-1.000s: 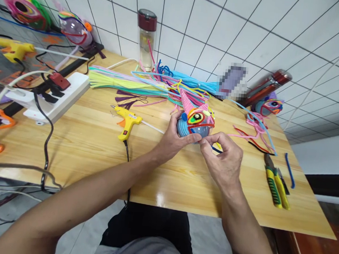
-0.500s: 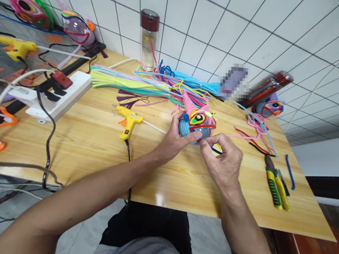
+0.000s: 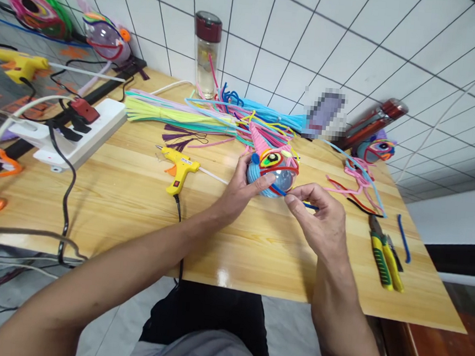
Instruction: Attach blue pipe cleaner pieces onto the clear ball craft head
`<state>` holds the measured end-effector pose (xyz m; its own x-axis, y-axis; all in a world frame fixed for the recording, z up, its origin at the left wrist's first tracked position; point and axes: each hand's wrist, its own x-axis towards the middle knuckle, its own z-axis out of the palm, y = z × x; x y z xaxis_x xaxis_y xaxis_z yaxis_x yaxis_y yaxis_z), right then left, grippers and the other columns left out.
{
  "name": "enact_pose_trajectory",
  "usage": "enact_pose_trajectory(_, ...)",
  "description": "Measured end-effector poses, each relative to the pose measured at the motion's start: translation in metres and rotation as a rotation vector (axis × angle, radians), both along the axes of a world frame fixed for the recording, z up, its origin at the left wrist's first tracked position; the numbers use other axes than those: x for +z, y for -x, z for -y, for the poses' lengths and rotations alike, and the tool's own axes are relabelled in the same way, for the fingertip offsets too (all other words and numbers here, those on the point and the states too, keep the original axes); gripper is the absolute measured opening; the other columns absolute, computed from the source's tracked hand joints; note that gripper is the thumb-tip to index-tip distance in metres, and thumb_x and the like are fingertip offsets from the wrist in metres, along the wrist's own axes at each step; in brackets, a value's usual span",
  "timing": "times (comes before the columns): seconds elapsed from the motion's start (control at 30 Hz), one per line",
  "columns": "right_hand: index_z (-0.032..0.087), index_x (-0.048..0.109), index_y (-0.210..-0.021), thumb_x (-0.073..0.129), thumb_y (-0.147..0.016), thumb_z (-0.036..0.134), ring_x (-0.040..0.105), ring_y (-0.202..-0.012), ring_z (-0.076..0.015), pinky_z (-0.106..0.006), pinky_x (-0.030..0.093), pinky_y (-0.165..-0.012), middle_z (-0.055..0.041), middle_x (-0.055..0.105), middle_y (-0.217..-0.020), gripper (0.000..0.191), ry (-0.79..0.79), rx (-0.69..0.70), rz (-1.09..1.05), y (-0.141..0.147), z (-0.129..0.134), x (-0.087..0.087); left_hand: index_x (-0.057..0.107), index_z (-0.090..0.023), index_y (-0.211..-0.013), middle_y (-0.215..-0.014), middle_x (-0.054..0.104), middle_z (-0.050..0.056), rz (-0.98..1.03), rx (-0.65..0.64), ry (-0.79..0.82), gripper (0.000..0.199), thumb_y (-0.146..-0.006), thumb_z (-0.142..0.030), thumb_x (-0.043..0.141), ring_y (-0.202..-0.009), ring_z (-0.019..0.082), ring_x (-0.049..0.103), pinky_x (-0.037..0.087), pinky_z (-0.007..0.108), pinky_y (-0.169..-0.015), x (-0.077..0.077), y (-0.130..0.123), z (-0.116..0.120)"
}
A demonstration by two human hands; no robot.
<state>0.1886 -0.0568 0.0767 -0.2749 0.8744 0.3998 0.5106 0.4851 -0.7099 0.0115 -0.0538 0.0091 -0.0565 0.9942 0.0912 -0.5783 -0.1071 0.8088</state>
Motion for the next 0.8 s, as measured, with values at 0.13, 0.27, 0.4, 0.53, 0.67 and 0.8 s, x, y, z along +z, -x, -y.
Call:
enact_pose_trajectory(0.13,0.025,0.073,-0.077,0.075,-0.086,0.033,0.065,-0.068,-0.0166,-0.033,0.055,-0.072,0.0016,0.073,-0.073,0.012,0.046,0.01,-0.042,-0.001,-0.005,-0.003,0.052,-0.028,-0.136,-0.144,0.066,0.008,0.054,-0.033,0.037,0.074,-0.078,-0.052,0.091,-0.143,0.034,0.061,0.052,0.054,-0.119,0.007,0.001,0.0)
enact_pose_trajectory(0.27,0.024,0.073,-0.077,0.079,-0.083,0.036,0.063,-0.065,-0.0152,-0.032,0.053,-0.07,0.0019,0.073,-0.072,0.015,0.142,0.028,-0.117,-0.003,-0.01,-0.007,0.053,-0.029,-0.132,-0.142,0.068,0.008,0.086,-0.069,0.057,0.074,-0.076,-0.054,0.093,-0.142,0.035,0.062,0.055,0.055,-0.116,0.012,0.0,0.001)
enact_pose_trajectory(0.4,0.023,0.072,-0.078,0.084,-0.077,0.037,0.058,-0.061,-0.014,-0.03,0.05,-0.062,0.0028,0.069,-0.069,0.018,0.305,0.034,-0.264,-0.007,-0.017,-0.009,0.052,-0.031,-0.138,-0.148,0.065,0.008,0.083,-0.081,0.041,0.076,-0.077,-0.055,0.091,-0.145,0.036,0.059,0.053,0.059,-0.116,0.014,0.004,0.001)
enact_pose_trajectory(0.53,0.024,0.071,-0.08,0.087,-0.072,0.037,0.059,-0.057,-0.014,-0.029,0.052,-0.059,0.0032,0.067,-0.066,0.023,0.475,0.067,-0.488,-0.006,-0.022,-0.007,0.051,-0.032,-0.141,-0.155,0.061,0.009,0.111,-0.087,0.032,0.077,-0.079,-0.055,0.09,-0.146,0.036,0.058,0.053,0.06,-0.116,0.014,0.007,-0.002)
enact_pose_trajectory(0.67,0.026,0.07,-0.084,0.095,-0.067,0.04,0.064,-0.059,-0.014,-0.027,0.058,-0.058,0.0034,0.071,-0.07,0.033,0.61,0.109,-0.721,0.0,-0.021,-0.008,0.052,-0.03,-0.141,-0.155,0.062,0.01,0.154,-0.088,0.02,0.075,-0.081,-0.053,0.09,-0.144,0.035,0.06,0.053,0.061,-0.116,0.013,0.009,-0.004)
enact_pose_trajectory(0.8,0.026,0.074,-0.087,0.102,-0.066,0.04,0.068,-0.063,-0.0099,-0.02,0.06,-0.059,0.0054,0.075,-0.075,0.038,0.704,0.134,-0.935,0.006,-0.02,-0.012,0.055,-0.029,-0.139,-0.152,0.064,0.01,0.161,-0.083,0.012,0.072,-0.082,-0.052,0.09,-0.144,0.035,0.06,0.051,0.062,-0.118,0.012,0.008,-0.003)
